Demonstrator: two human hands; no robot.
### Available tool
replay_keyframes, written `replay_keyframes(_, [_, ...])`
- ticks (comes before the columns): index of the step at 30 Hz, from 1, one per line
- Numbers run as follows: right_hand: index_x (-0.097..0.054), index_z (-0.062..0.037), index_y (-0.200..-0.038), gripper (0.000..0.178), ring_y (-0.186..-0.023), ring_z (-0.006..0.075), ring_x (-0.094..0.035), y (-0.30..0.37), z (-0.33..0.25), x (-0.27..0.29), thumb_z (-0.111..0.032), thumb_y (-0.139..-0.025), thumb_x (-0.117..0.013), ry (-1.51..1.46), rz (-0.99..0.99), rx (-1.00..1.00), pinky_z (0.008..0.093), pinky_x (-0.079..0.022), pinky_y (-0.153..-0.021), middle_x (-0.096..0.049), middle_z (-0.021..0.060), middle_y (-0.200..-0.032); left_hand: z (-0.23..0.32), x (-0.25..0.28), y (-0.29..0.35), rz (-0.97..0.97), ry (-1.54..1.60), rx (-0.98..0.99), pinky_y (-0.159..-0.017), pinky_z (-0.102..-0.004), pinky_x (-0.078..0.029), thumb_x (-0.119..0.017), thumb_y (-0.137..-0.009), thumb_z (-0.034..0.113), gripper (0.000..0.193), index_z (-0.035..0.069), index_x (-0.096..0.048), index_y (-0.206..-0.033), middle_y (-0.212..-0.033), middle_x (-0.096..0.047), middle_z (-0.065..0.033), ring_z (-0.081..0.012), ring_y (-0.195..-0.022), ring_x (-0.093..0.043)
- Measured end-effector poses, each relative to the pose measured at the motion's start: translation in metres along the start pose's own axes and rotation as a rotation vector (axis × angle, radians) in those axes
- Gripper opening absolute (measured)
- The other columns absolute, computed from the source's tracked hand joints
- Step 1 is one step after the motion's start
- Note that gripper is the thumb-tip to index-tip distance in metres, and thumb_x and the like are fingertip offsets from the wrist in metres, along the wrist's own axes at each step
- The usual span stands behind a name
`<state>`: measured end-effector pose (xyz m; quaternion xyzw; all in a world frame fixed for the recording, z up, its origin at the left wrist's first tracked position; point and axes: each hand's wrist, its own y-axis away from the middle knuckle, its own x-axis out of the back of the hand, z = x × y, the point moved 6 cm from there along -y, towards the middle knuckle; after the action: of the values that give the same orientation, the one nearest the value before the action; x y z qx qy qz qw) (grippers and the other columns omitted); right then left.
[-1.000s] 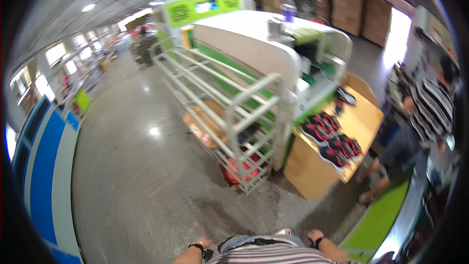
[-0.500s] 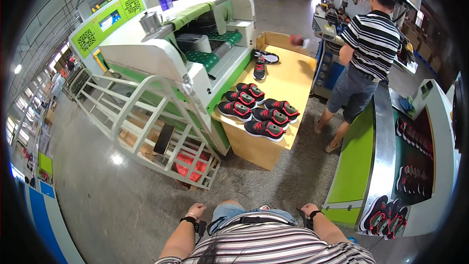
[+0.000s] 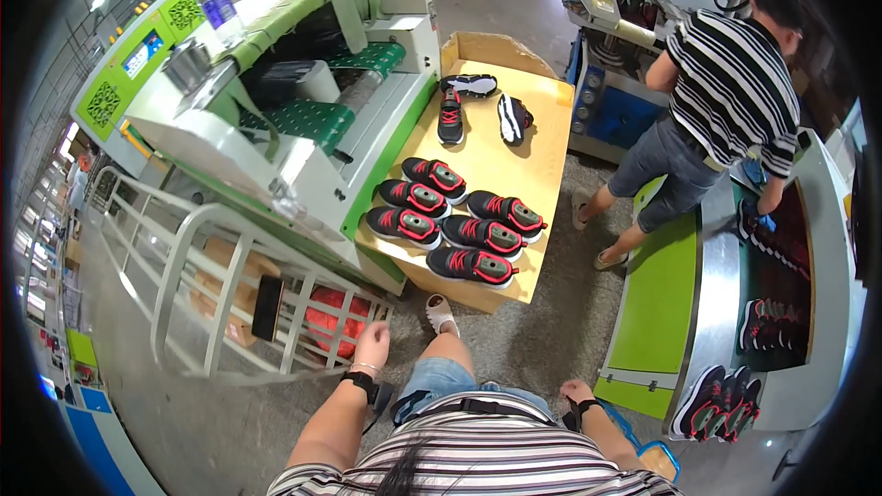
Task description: The recorder is sorting and inspecting pairs of shoes coming from a conveyor system at a workstation.
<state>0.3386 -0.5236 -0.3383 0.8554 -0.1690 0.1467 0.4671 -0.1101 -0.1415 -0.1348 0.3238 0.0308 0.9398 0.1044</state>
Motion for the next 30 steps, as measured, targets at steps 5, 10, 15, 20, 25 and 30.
replay_keyframes(5, [-0.067,-0.0028,-0.107,0.029,-0.081,0.0240,-0.069,-0.017,-0.129,0.052,-0.020,-0.085,-0.071,-0.041,0.228,0.108,0.0357,-0.054,-0.076,-0.072,0.0137,-0.091,0.131,-0.004,-0.096,0.205,-0.240,-0.369,-0.107,-0.0463,-0.036,-0.065,-0.086,0.014,0.038,0.006,-0.058,-0.123,-0.134,-0.051,-0.0171,-0.0377,-0.128,-0.045])
replay_keyframes(10, [-0.067,-0.0024,-0.109,0.032,-0.090,0.0275,-0.069,-0.043,-0.295,0.125,-0.028,-0.090,-0.066,0.079,0.468,0.345,0.0383,-0.053,-0.082,-0.072,0.0163,-0.095,0.196,-0.018,-0.181,0.076,-0.275,-0.453,-0.114,-0.0540,-0.022,-0.064,-0.090,0.027,0.059,0.013,-0.045,-0.144,-0.155,-0.031,-0.0171,-0.0400,-0.143,-0.027])
replay_keyframes(15, [-0.062,0.0028,-0.116,0.032,-0.092,0.0199,-0.067,-0.081,-0.507,0.144,-0.020,-0.094,-0.066,-0.015,0.457,0.600,0.0307,-0.051,-0.084,-0.070,0.0143,-0.099,0.188,-0.027,-0.245,-0.031,-0.450,-0.416,-0.114,-0.0606,-0.018,-0.060,-0.093,0.037,0.072,0.015,-0.030,-0.154,-0.161,-0.022,-0.0161,-0.0418,-0.147,-0.019])
replay_keyframes(20, [-0.048,0.0084,-0.134,0.066,-0.106,0.0247,-0.066,-0.162,-0.618,0.140,-0.030,-0.087,-0.075,-0.138,0.378,0.560,0.0324,-0.052,-0.087,-0.065,0.0237,-0.114,0.169,-0.044,-0.263,-0.239,-0.286,-0.236,-0.116,-0.0577,-0.019,-0.058,-0.094,0.041,0.074,0.012,-0.027,-0.155,-0.161,-0.022,-0.0169,-0.0402,-0.148,-0.018])
replay_keyframes(25, [-0.032,0.0137,-0.142,0.107,-0.123,0.0397,-0.056,-0.239,-0.695,0.114,-0.052,-0.074,-0.081,0.042,0.485,0.489,0.0402,-0.045,-0.102,-0.053,0.0327,-0.132,0.170,-0.016,-0.259,-0.207,-0.071,-0.175,-0.116,-0.0525,-0.023,-0.065,-0.092,0.036,0.073,0.008,-0.033,-0.151,-0.156,-0.030,-0.0227,-0.0443,-0.145,-0.024])
replay_keyframes(30, [-0.046,0.0112,-0.132,0.072,-0.111,0.0308,-0.062,-0.294,-0.663,0.127,-0.034,-0.084,-0.075,-0.302,0.337,0.446,0.0362,-0.048,-0.098,-0.063,0.0206,-0.121,0.239,-0.007,-0.238,-0.037,-0.010,-0.278,-0.106,-0.0425,-0.040,-0.065,-0.093,0.024,0.047,0.001,-0.053,-0.132,-0.133,-0.055,-0.0211,-0.0346,-0.125,-0.051])
